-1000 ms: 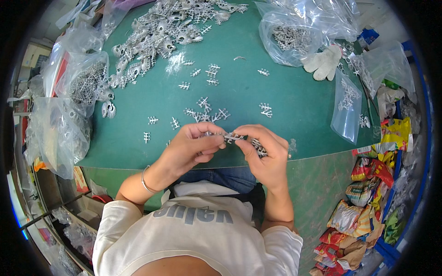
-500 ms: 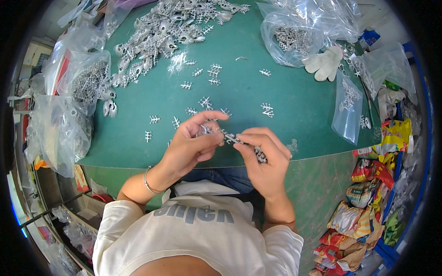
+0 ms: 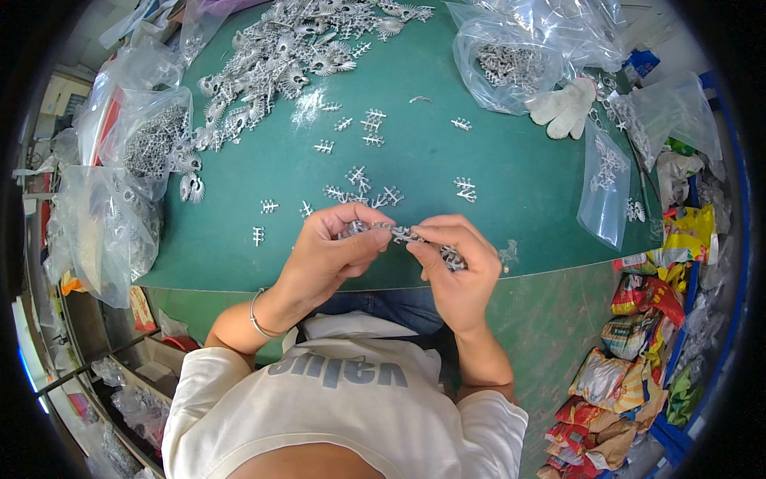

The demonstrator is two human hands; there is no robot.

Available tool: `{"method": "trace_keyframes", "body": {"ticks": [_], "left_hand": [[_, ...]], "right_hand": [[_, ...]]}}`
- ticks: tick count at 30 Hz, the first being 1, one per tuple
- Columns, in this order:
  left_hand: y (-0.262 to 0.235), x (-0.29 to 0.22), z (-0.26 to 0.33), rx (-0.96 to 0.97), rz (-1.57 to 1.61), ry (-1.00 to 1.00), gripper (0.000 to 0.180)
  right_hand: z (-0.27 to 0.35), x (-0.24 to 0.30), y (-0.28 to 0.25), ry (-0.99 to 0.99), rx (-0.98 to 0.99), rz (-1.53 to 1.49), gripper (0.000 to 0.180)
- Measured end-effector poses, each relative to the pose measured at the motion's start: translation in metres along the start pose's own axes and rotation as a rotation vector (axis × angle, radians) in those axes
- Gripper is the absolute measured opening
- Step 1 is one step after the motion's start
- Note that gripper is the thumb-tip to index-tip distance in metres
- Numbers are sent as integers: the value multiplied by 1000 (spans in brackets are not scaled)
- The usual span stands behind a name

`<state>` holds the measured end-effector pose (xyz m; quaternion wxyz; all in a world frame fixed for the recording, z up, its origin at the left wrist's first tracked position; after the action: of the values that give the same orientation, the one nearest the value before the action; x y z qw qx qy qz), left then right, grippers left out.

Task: The person sorts and gathers small metallic snowflake-shaped decorative components by hand on a green work surface, picking up individual pieces and accumulating them in their hands.

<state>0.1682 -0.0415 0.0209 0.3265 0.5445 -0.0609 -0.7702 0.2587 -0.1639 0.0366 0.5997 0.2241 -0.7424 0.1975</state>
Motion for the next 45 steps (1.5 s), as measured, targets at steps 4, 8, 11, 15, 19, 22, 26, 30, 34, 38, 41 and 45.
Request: {"method": "trace_keyframes", "body": {"ticks": [4, 8, 11, 15, 19, 22, 26, 30, 34, 38, 41, 45], "left_hand": [[5, -17, 6, -78, -438, 458, 15], [6, -15, 3, -78, -344, 278, 16], [4, -11, 3, -102, -276, 225, 13], [0, -6, 4, -136, -424, 417, 14], [4, -10, 8, -182, -604, 640, 15], [6, -9, 11, -230, -641, 718, 15], [-2, -1, -2, -101, -277, 230, 13], [-3, 0, -3, -85, -389, 256, 15], [-6, -5, 0, -147, -602, 471, 17], [-4, -5, 7, -250, -752, 629, 16], [-1, -7, 10, -270, -793, 663, 16], [-7, 0, 6, -195, -686, 575, 15]], "right_hand": [[-1, -22, 1, 395, 153, -406, 7], [1, -28, 4, 463, 199, -527, 12], [-1, -22, 7, 488, 103, -482, 14], [2, -11, 4, 262, 84, -87, 15], [0, -1, 5, 119, 34, 55, 15], [-1, 2, 8, -31, 34, 195, 14], [-9, -24, 0, 332, 189, -61, 11], [-10, -37, -1, 472, 191, -204, 7], [-8, -36, 4, 502, 179, -314, 9], [0, -18, 7, 97, 64, 162, 9], [3, -2, 11, -208, -12, 351, 8], [1, -31, 4, 529, 151, -24, 11]]}}
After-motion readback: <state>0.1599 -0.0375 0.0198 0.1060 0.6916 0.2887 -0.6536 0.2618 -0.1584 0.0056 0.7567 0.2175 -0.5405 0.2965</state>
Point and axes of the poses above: each hand's wrist, its own z-axis away from the middle knuckle, its own y-axis out of the palm, x = y × z, the point moved 6 cm from there along -z, towards the middle knuckle, and after that the axes turned 1 degree about y, right-handed, at the moved point
